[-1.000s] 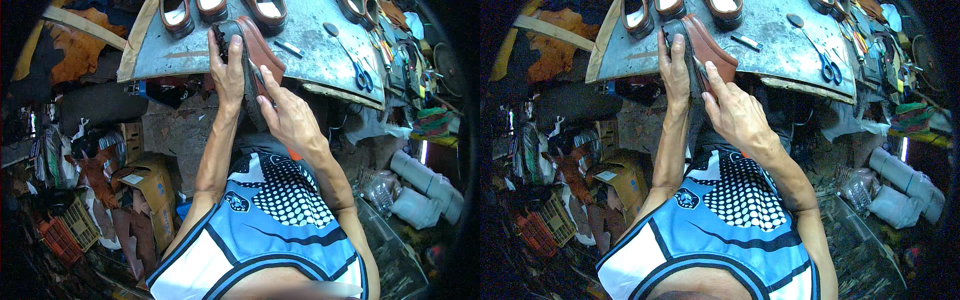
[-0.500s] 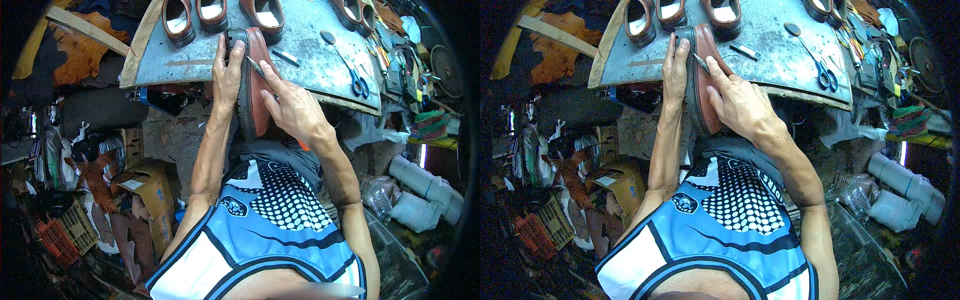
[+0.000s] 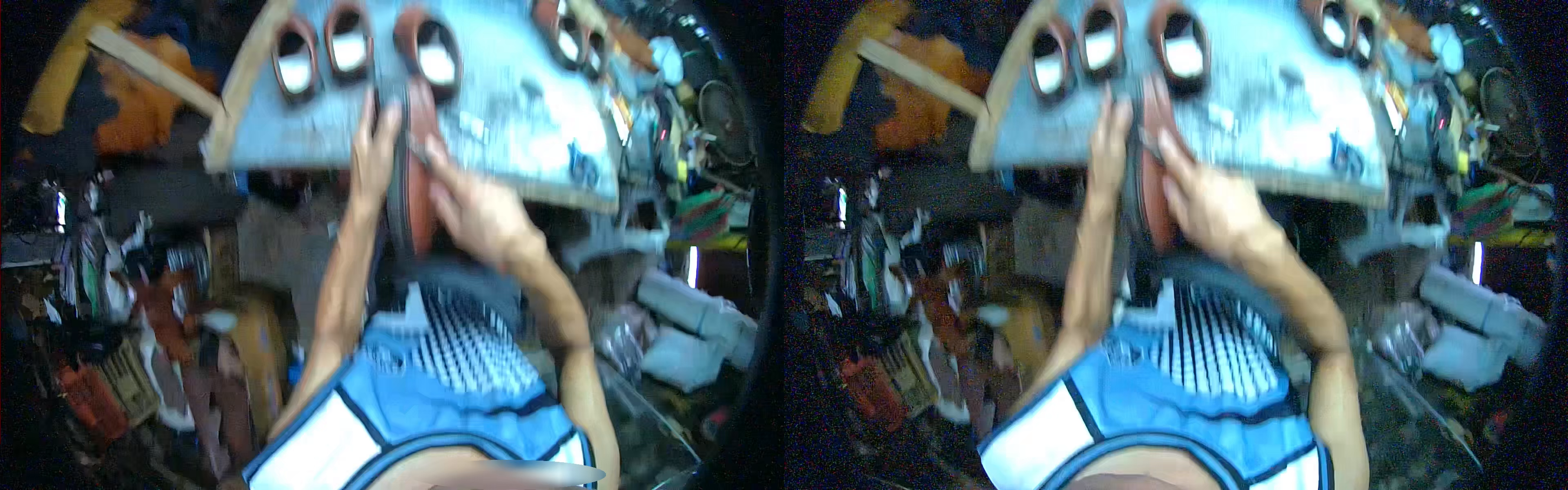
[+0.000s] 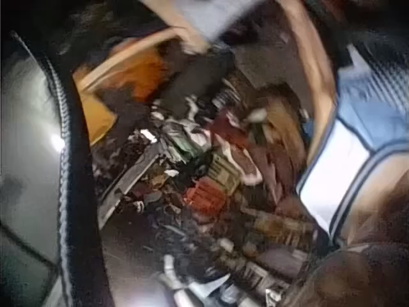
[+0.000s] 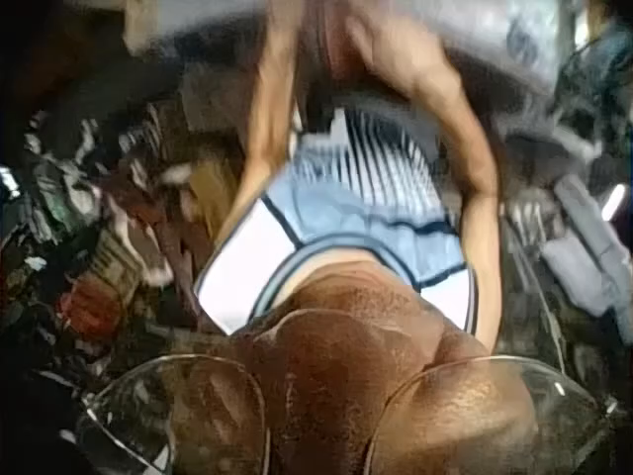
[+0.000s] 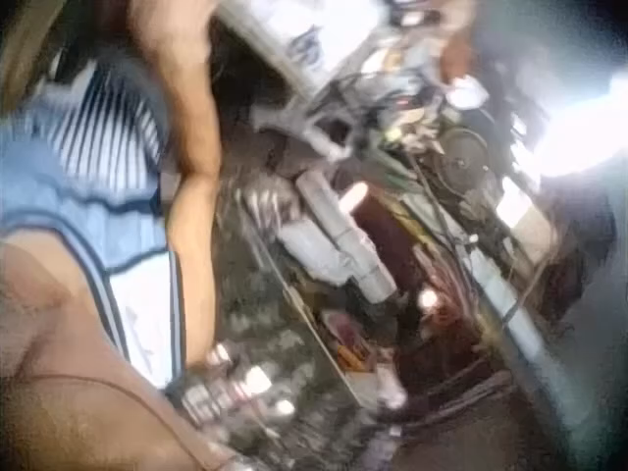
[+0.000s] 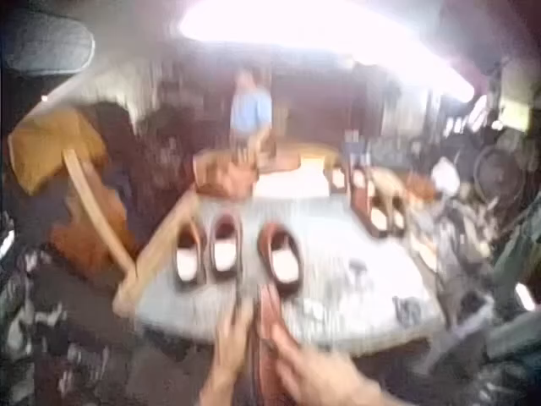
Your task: Trimming the edges of a shoe sole with a knife.
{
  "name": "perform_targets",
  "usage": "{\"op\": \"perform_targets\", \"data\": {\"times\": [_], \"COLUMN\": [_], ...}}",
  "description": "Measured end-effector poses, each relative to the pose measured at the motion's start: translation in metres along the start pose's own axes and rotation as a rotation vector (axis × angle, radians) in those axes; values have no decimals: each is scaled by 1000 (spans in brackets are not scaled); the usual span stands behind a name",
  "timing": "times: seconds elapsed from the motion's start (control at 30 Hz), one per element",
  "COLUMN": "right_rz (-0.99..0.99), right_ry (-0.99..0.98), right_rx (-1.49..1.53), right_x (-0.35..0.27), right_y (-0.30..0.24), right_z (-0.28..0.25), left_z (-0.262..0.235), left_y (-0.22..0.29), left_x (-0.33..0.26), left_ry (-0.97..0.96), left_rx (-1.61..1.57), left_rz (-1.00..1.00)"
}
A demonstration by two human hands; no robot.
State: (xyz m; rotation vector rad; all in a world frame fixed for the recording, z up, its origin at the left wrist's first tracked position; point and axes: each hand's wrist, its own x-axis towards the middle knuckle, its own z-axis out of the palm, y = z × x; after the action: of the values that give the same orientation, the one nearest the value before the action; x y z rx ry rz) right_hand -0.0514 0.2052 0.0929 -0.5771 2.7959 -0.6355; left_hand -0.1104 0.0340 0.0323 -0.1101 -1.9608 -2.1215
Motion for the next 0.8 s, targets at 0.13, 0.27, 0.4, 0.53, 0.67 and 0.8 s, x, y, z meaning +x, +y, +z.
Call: {"op": "perform_targets", "data": {"times": [0.13, 0.27, 0.4, 0.53, 0.67, 0.8], "right_rz": [-10, -18, -25, -39, -34, -24], "right_ry": [-48, -37, -15, 23, -10, -69], "right_rx": [-9, -3, -63, -58, -101, -77], "right_x": [6, 3, 24, 39, 33, 4], "right_y": [16, 9, 16, 18, 13, 9], "right_z": [22, 11, 4, -7, -9, 2], "left_z": [-8, -13, -13, -12, -12, -12], "left_y": [-57, -43, -44, -37, -43, -38], "left_x": [-16, -25, -4, 15, 15, -10], "left_ry": [42, 14, -5, -20, -38, -67], "left_rx": [97, 54, 68, 64, 19, -16], "left_rz": [-98, -126, -148, -127, -159, -215]}}
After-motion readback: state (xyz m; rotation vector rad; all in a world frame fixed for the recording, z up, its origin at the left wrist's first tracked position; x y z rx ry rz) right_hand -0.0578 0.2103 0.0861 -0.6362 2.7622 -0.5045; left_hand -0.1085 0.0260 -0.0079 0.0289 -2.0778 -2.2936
